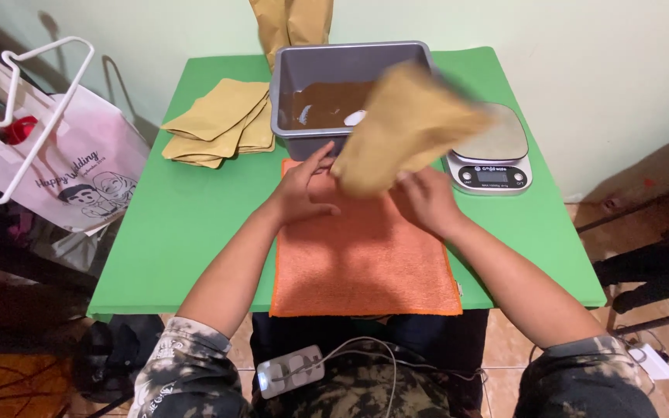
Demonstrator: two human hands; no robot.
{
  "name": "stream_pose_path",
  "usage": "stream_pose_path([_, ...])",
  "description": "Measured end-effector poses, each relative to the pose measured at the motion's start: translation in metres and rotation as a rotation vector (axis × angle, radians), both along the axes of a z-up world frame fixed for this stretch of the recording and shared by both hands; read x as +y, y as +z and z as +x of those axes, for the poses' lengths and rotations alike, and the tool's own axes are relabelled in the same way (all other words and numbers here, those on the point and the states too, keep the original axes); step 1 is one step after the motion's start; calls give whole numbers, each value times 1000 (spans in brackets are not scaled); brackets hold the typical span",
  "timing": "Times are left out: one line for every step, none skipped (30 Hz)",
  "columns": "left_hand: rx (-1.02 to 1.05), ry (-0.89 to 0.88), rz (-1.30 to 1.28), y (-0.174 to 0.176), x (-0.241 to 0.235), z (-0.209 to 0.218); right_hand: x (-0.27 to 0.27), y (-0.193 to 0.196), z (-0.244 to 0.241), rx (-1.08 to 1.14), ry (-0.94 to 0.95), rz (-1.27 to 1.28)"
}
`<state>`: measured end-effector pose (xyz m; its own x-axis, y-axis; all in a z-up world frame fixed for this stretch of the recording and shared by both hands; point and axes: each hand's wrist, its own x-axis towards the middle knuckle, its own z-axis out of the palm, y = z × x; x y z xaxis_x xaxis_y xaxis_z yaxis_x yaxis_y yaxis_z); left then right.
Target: Tapping a filled coffee bag to settle grounds, sorting empty bags, and leveling coffee grounds in a bin with a spoon.
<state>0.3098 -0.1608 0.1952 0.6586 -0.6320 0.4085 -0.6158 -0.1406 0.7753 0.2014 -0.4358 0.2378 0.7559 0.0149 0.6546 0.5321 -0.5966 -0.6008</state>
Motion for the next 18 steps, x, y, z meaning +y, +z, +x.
stream_pose_path([4,0,-2,10,-1,-6,-2,-9,3,4,0,-2])
stream_pose_path([-2,21,83,21,-2,-11,-2,-19,6,89,74,-84])
stream_pose_path([-7,42,167,32,-2,-16,-3,-28,9,173,147,-166])
stream_pose_path([-7,40,169,34,-2,-20,-4,-29,10,173,146,-163])
stream_pose_path([-24,38,242,35,-3,-24,-6,-29,11,211,165,-175])
stream_pose_path([-44,36,313,38,-4,-27,-8,-28,12,247,183,-189])
stream_pose_path([-47,34,314,40,-4,-28,-7,-18,8,244,181,-188])
stream_pose_path([-40,28,335,42,-3,-30,-6,-8,4,283,189,-168])
stream_pose_path([-32,21,357,44,-3,-32,-5,1,-1,322,196,-149])
stream_pose_path([-32,19,361,47,-3,-32,-11,3,1,322,195,-144])
stream_pose_path([-23,12,374,49,-3,-32,-17,5,3,360,214,-69])
stream_pose_path([-9,4,389,51,-2,-33,-22,5,3,403,233,8])
stream_pose_path([-4,0,395,47,-1,-33,-29,21,1,408,232,16])
stream_pose_path([9,4,403,44,0,-32,-35,37,0,571,246,392])
stream_pose_path([22,8,412,40,1,-30,-41,53,0,725,255,772])
stream_pose_path([28,8,413,43,0,-30,-53,66,-5,730,254,774])
stream_pose_path([65,-13,430,46,0,-30,-65,80,-10,547,277,983])
stream_pose_path([104,-28,436,47,-2,-30,-79,96,-12,358,306,1173])
